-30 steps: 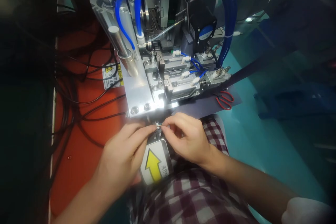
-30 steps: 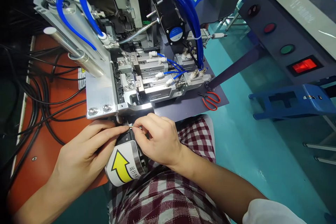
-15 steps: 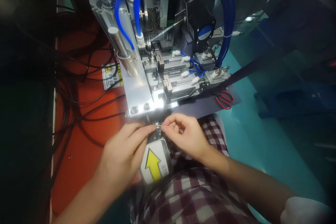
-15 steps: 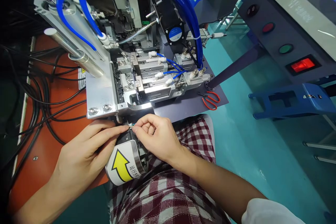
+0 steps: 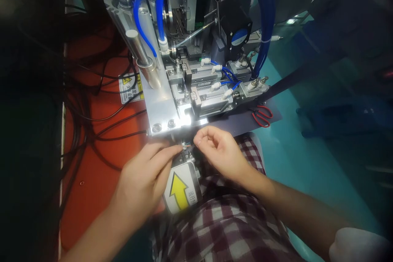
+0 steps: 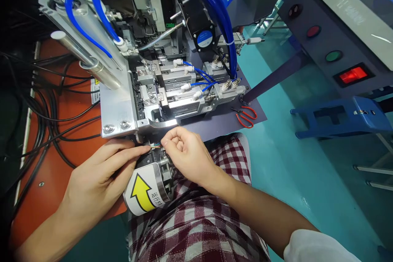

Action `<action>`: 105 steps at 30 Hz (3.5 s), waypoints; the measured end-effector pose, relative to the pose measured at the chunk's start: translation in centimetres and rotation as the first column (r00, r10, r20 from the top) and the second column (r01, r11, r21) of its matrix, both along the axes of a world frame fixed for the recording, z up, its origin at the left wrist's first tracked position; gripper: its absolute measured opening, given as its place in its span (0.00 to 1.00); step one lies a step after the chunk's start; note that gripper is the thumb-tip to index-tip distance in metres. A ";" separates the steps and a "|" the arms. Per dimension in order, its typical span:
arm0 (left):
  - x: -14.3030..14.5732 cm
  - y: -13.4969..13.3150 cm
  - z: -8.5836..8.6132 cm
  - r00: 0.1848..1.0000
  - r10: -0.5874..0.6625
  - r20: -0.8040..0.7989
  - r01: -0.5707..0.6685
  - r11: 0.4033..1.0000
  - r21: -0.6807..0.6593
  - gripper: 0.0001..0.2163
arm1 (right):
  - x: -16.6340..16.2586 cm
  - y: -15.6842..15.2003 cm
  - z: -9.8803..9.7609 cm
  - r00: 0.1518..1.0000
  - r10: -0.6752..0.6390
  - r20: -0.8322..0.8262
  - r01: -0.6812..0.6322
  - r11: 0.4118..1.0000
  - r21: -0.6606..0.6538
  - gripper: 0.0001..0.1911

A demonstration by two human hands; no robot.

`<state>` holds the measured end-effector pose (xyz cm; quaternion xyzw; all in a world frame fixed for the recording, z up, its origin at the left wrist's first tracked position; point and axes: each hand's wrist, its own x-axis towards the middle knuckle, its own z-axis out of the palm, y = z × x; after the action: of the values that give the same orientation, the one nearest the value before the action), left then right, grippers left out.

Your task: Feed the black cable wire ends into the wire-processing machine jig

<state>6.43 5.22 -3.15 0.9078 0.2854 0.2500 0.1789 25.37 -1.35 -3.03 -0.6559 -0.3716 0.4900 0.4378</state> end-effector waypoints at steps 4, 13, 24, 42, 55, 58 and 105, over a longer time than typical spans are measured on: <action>0.2 0.0 0.0 1.000 0.009 0.003 -0.008 1.000 -0.008 0.11 | -0.4 -0.5 -0.2 0.997 -0.004 0.077 0.004 1.000 -0.001 0.06; 0.0 0.0 0.0 1.000 0.000 -0.001 0.000 1.000 0.004 0.10 | -0.5 0.8 -0.1 0.991 -0.046 -0.126 0.037 0.997 -0.074 0.08; 0.1 0.1 0.0 1.000 0.003 0.006 -0.003 1.000 0.010 0.11 | -1.3 0.5 -0.4 0.993 0.005 0.119 -0.011 0.998 0.056 0.05; 0.0 0.1 -0.1 1.000 0.000 0.013 0.000 1.000 -0.006 0.11 | -1.4 1.7 0.6 0.964 -0.085 -0.250 0.027 0.974 -0.225 0.11; 0.1 0.0 0.0 1.000 -0.007 0.005 0.007 1.000 -0.023 0.11 | -1.1 -0.4 -0.4 0.999 -0.051 0.001 0.051 0.998 -0.044 0.08; 0.0 0.0 0.0 1.000 -0.005 0.004 0.005 1.000 -0.028 0.11 | -1.2 -0.5 -0.7 0.973 -0.041 0.227 0.021 0.996 0.088 0.05; 0.0 0.0 -0.1 1.000 0.006 -0.001 -0.006 0.999 -0.032 0.11 | -0.6 0.4 -0.2 0.990 0.088 0.110 -0.089 0.996 0.002 0.08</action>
<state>6.43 5.25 -3.29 0.9040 0.2924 0.2454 0.1925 24.79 -0.97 -3.26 -0.6633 -0.4255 0.4707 0.3968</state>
